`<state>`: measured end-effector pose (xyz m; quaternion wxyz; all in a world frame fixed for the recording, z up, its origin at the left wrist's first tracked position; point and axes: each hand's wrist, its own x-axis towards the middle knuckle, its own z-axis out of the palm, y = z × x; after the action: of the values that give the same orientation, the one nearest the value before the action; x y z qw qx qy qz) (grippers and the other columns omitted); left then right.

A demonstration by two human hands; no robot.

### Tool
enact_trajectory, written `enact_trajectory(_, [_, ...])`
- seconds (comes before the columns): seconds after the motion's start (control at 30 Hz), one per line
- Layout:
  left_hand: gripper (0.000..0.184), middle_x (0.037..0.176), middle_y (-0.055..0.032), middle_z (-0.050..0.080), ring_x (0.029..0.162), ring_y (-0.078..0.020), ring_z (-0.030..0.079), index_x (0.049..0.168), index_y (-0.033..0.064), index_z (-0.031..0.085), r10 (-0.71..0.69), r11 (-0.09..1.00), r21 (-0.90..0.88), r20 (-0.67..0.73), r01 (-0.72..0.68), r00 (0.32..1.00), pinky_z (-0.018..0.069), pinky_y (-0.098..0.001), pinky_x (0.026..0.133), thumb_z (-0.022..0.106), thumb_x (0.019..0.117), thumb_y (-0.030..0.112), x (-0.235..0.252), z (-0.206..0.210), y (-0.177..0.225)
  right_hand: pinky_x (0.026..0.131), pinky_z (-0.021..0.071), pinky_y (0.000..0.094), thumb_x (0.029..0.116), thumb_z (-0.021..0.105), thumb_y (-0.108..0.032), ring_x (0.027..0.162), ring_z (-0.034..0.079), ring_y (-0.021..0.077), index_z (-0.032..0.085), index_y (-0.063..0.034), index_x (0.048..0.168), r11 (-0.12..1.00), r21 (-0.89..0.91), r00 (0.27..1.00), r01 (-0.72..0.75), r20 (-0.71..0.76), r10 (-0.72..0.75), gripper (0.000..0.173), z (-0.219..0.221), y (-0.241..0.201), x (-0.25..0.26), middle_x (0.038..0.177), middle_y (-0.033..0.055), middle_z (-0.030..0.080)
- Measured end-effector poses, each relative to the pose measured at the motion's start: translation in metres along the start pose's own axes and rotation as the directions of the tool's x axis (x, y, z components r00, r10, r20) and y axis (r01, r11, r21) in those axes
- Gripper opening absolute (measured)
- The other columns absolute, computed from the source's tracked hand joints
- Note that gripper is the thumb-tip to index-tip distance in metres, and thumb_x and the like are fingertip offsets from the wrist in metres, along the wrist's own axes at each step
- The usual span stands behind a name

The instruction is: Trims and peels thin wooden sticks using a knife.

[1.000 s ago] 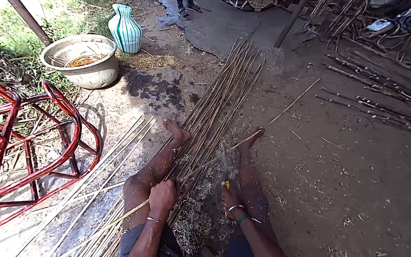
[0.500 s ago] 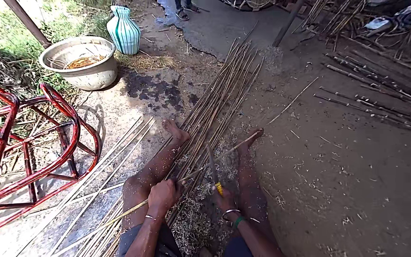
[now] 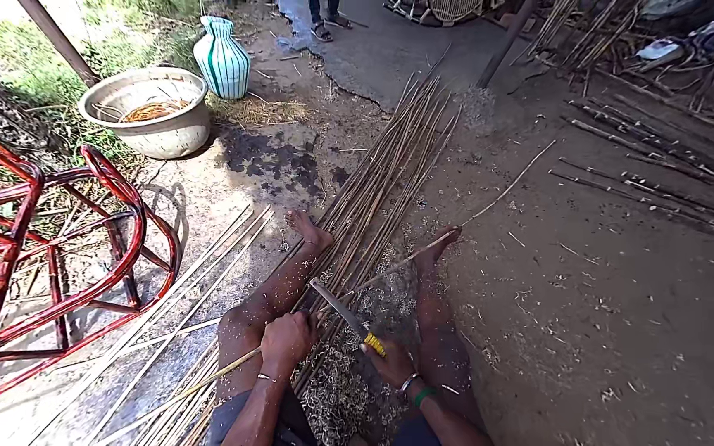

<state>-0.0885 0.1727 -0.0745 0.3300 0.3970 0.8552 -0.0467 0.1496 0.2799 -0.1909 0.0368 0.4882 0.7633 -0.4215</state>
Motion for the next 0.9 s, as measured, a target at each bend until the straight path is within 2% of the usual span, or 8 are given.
enact_trajectory(0.1, [0.065,0.120,-0.0170,0.071,0.117,-0.0363,0.067,0.124,0.0135,0.067,-0.017,1.000,0.004,0.013,0.017,1.000,0.0522,-0.0597,0.094,0.025,0.1076,0.059,-0.002,0.003,0.003,0.079,0.0541,0.0508,0.1071,0.048,-0.049,0.080,0.066,0.0314,0.067,0.0045,0.114,0.974,0.147,0.976,-0.173,-0.107,0.189,0.057,0.001,0.005,0.004,0.090,0.0195,0.066])
enact_trajectory(0.2, [0.068,0.119,-0.0190,0.071,0.118,-0.0386,0.067,0.121,0.0100,0.068,0.005,1.000,0.021,0.008,-0.005,1.000,0.0515,-0.0597,0.096,0.023,0.1076,0.060,0.001,-0.004,0.005,0.082,0.0541,0.0516,0.1049,0.050,-0.046,0.082,0.067,0.0307,0.069,0.0025,0.110,0.995,0.094,0.997,-0.032,-0.069,0.039,0.052,-0.005,0.004,0.007,0.088,0.0179,0.068])
enact_trajectory(0.3, [0.067,0.119,-0.0184,0.071,0.117,-0.0375,0.067,0.122,0.0108,0.068,0.000,1.000,0.008,0.024,0.000,1.000,0.0519,-0.0602,0.095,0.024,0.1074,0.059,-0.001,0.001,0.004,0.070,0.0534,0.0467,0.1080,0.046,-0.049,0.070,0.061,0.0266,0.066,0.0040,0.111,0.963,0.207,0.977,-0.170,-0.090,0.192,0.057,-0.005,0.010,0.011,0.081,0.0149,0.061])
enact_trajectory(0.4, [0.068,0.120,-0.0184,0.071,0.117,-0.0373,0.067,0.122,0.0107,0.067,0.003,1.000,0.007,0.019,-0.003,1.000,0.0526,-0.0599,0.094,0.024,0.1070,0.061,0.004,-0.003,0.006,0.087,0.0538,0.0536,0.1054,0.049,-0.048,0.091,0.069,0.0321,0.069,0.0010,0.114,0.999,0.018,0.998,-0.030,0.062,0.029,0.054,-0.006,-0.010,0.000,0.096,0.0190,0.070])
enact_trajectory(0.53, [0.070,0.121,-0.0191,0.070,0.118,-0.0381,0.067,0.121,0.0096,0.067,0.006,1.000,0.004,0.065,-0.006,0.998,0.0519,-0.0612,0.094,0.023,0.1070,0.061,0.001,0.001,0.004,0.079,0.0534,0.0519,0.1068,0.049,-0.048,0.080,0.065,0.0316,0.068,0.0053,0.111,0.975,0.154,0.982,-0.163,-0.069,0.175,0.056,0.003,-0.002,0.001,0.088,0.0197,0.066])
enact_trajectory(0.63, [0.071,0.120,-0.0189,0.070,0.117,-0.0380,0.067,0.121,0.0098,0.067,0.025,1.000,0.016,0.045,-0.026,0.999,0.0523,-0.0616,0.093,0.021,0.1067,0.062,0.008,-0.004,0.006,0.092,0.0535,0.0550,0.1043,0.049,-0.049,0.098,0.070,0.0329,0.069,-0.0011,0.119,1.000,-0.027,0.999,-0.005,0.033,0.006,0.054,-0.006,-0.006,0.001,0.102,0.0186,0.072])
enact_trajectory(0.73, [0.071,0.119,-0.0184,0.071,0.117,-0.0376,0.067,0.120,0.0101,0.068,0.017,1.000,0.008,0.064,-0.018,0.998,0.0520,-0.0615,0.094,0.021,0.1065,0.062,0.004,0.003,0.003,0.080,0.0532,0.0524,0.1058,0.052,-0.048,0.081,0.066,0.0321,0.070,0.0040,0.110,0.968,0.184,0.966,-0.172,-0.160,0.202,0.055,0.003,0.009,0.007,0.090,0.0200,0.067])
enact_trajectory(0.9, [0.073,0.118,-0.0193,0.071,0.116,-0.0381,0.067,0.117,0.0078,0.068,0.017,1.000,0.012,0.051,-0.018,0.999,0.0525,-0.0615,0.093,0.021,0.1064,0.063,0.003,-0.004,0.004,0.079,0.0541,0.0510,0.1058,0.050,-0.047,0.079,0.066,0.0291,0.069,0.0020,0.109,0.979,0.165,0.986,-0.118,-0.101,0.136,0.053,-0.012,0.002,0.004,0.087,0.0168,0.067])
